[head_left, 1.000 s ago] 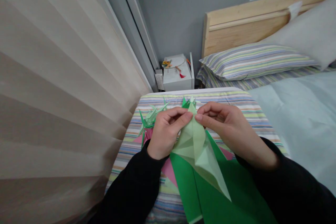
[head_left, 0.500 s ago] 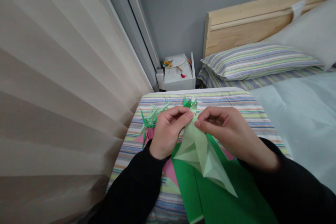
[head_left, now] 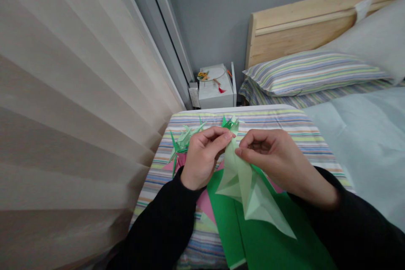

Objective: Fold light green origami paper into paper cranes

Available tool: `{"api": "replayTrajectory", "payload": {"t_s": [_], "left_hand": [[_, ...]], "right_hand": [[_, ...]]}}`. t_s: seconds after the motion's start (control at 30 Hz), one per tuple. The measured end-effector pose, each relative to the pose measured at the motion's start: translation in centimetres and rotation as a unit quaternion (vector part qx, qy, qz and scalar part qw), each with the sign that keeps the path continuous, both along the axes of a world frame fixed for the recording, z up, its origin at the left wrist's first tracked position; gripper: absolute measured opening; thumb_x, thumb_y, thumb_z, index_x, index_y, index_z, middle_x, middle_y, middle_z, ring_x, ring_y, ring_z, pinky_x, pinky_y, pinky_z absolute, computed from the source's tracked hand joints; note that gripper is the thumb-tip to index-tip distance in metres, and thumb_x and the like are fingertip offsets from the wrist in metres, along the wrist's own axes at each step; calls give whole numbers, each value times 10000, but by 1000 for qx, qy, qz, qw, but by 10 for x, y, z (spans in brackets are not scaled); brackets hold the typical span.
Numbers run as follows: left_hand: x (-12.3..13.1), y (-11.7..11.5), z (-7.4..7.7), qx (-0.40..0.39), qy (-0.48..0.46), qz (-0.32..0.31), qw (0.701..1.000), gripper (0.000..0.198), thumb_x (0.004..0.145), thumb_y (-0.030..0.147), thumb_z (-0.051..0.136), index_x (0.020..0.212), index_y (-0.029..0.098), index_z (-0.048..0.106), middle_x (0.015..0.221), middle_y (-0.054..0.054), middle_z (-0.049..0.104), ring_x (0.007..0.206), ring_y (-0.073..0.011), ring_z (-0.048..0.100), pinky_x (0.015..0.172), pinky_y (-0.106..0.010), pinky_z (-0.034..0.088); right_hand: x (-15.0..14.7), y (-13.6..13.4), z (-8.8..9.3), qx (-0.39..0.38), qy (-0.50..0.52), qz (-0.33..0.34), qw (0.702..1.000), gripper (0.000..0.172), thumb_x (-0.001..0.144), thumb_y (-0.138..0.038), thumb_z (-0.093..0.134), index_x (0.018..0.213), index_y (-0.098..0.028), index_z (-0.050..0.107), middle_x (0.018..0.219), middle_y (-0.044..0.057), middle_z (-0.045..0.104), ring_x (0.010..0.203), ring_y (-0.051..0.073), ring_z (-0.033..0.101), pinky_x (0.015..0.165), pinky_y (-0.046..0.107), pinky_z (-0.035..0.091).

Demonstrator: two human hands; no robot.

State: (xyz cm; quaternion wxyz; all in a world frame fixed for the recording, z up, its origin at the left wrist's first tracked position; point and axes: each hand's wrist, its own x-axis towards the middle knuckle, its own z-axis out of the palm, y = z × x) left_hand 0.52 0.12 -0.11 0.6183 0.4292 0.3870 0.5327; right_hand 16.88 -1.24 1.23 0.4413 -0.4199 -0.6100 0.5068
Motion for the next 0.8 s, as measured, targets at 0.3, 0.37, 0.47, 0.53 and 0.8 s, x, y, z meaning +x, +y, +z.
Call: {"api": "replayTrajectory", "payload": {"t_s": [0.3, 0.37, 0.47, 0.53, 0.8], "left_hand": [[-3, 6, -1, 30, -28, 49, 998, 153, 741, 286, 832, 741, 157, 749, 657, 13, 615, 609, -79, 538, 583, -199, 429], [-4, 6, 0, 38, -20, 38, 998, 184, 767, 321, 821, 743, 157, 741, 672, 8, 613, 625, -85, 541, 589, -202, 430], [-5, 4, -1, 38, 30, -10, 999, 243, 760, 361, 842, 731, 156, 715, 659, 15, 588, 602, -89, 506, 565, -219, 390], [-6, 3, -3, 36, 65, -38, 996, 271, 743, 368, 864, 717, 154, 700, 634, 25, 552, 576, -84, 464, 543, -228, 346], [-8, 6, -8, 87, 55, 8, 995, 220, 827, 367, 813, 805, 175, 708, 692, 30, 572, 604, -79, 480, 574, -215, 377]], "right_hand": [[-2, -1, 0, 8, -19, 10, 1000, 121, 767, -176, 671, 648, -182, 653, 611, -27, 631, 588, 109, 555, 556, 240, 404], [-2, -1, 0, 5, -14, 3, 1000, 113, 766, -180, 676, 655, -181, 658, 618, -26, 636, 594, 110, 559, 567, 243, 408], [-2, 1, 0, 5, -5, -19, 1000, 118, 769, -201, 692, 656, -181, 662, 623, -24, 639, 603, 116, 564, 582, 250, 416], [-1, 2, 1, 9, -2, -41, 999, 133, 776, -221, 707, 656, -181, 665, 623, -23, 639, 609, 119, 568, 589, 253, 419], [2, 3, 1, 30, -11, -14, 999, 167, 848, -288, 707, 726, -175, 706, 678, -14, 680, 657, 126, 591, 625, 259, 425]]}}
